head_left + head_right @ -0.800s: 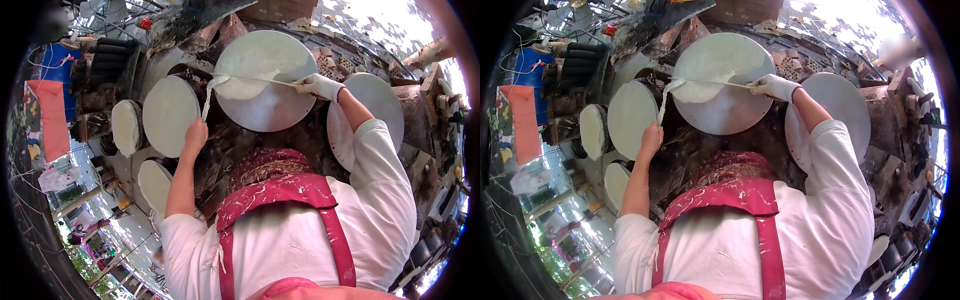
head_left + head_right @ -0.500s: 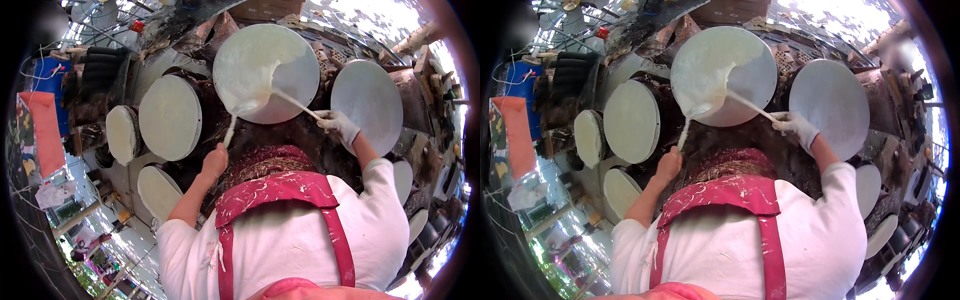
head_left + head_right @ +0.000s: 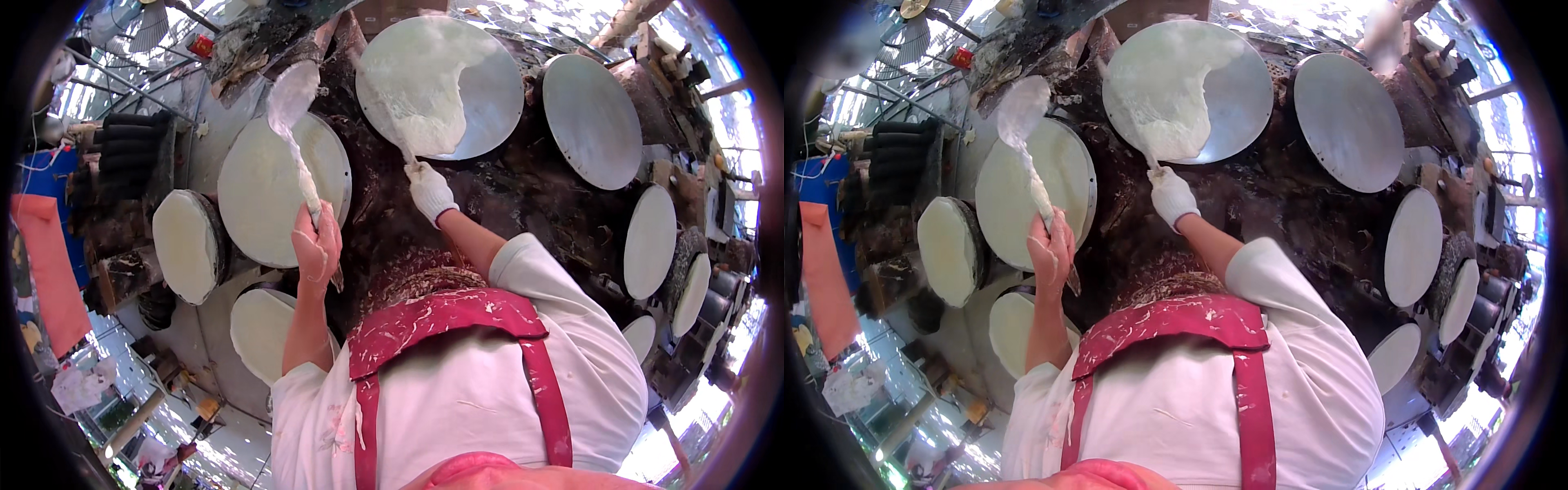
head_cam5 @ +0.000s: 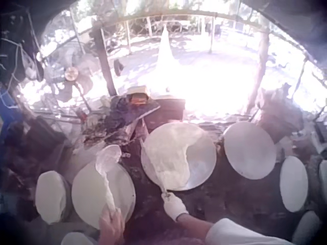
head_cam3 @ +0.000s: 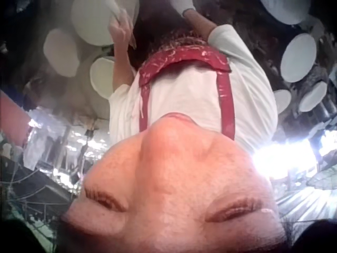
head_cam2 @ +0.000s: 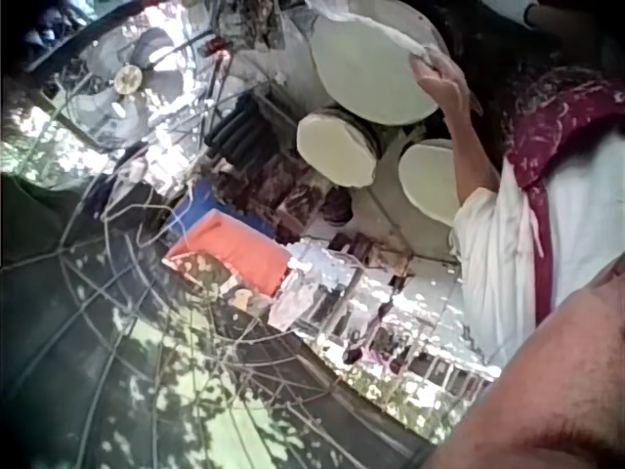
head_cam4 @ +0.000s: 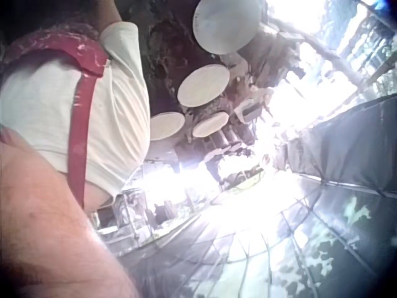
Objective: The person pours batter onto multiple hot griddles, spreads it into thin circles, and flips the crepes as they cook. They continuously cycle through scooping batter, spreading, and flipping across several cooking surfaces.
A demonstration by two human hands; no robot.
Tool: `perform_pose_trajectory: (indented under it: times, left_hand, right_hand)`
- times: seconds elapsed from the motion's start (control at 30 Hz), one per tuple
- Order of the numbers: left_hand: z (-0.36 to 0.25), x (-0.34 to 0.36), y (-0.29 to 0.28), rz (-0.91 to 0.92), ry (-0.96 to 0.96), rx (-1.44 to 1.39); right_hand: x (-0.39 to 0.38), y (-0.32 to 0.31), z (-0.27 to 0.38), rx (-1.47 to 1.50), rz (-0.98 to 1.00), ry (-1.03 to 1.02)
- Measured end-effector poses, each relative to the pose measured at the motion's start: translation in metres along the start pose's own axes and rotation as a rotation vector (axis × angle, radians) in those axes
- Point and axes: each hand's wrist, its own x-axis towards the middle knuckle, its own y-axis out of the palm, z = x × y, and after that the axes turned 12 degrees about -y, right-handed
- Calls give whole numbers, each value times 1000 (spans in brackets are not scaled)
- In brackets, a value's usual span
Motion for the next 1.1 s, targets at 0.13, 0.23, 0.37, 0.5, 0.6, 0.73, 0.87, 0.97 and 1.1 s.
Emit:
perform_pose_trajectory:
  times: [0.13, 0.23, 0.37, 0.5, 0.6, 0.73, 0.87, 0.97, 1.1]
  left_hand:
    - [33, -13, -24, -38, -77, 26]
    - [46, -26, -28, -61, -119, -13]
    - [53, -30, -12, -57, -162, -70]
    - [47, -41, 14, -103, -82, 34]
    - [42, -43, 44, -99, -95, 16]
    - [32, -54, 82, -110, -108, 28]
    - [33, -67, 103, -163, -156, 51]
    - [30, -69, 117, -185, -163, 36]
    - [25, -59, 137, -143, -175, 62]
  right_hand:
    - [-17, -36, -2, -139, -182, 142]
    - [-19, -61, -6, -21, -236, 141]
    - [-27, -55, -26, -32, -158, 46]
    - [-34, -94, -24, -377, 65, 114]
    - [-13, -147, -40, -361, -49, 88]
    - [0, -175, -54, -255, 17, -59]
    - [-37, -199, -51, -440, 279, -73]
    - [-12, -235, -71, -569, 120, -91]
    - [53, -250, -83, -489, -47, -124]
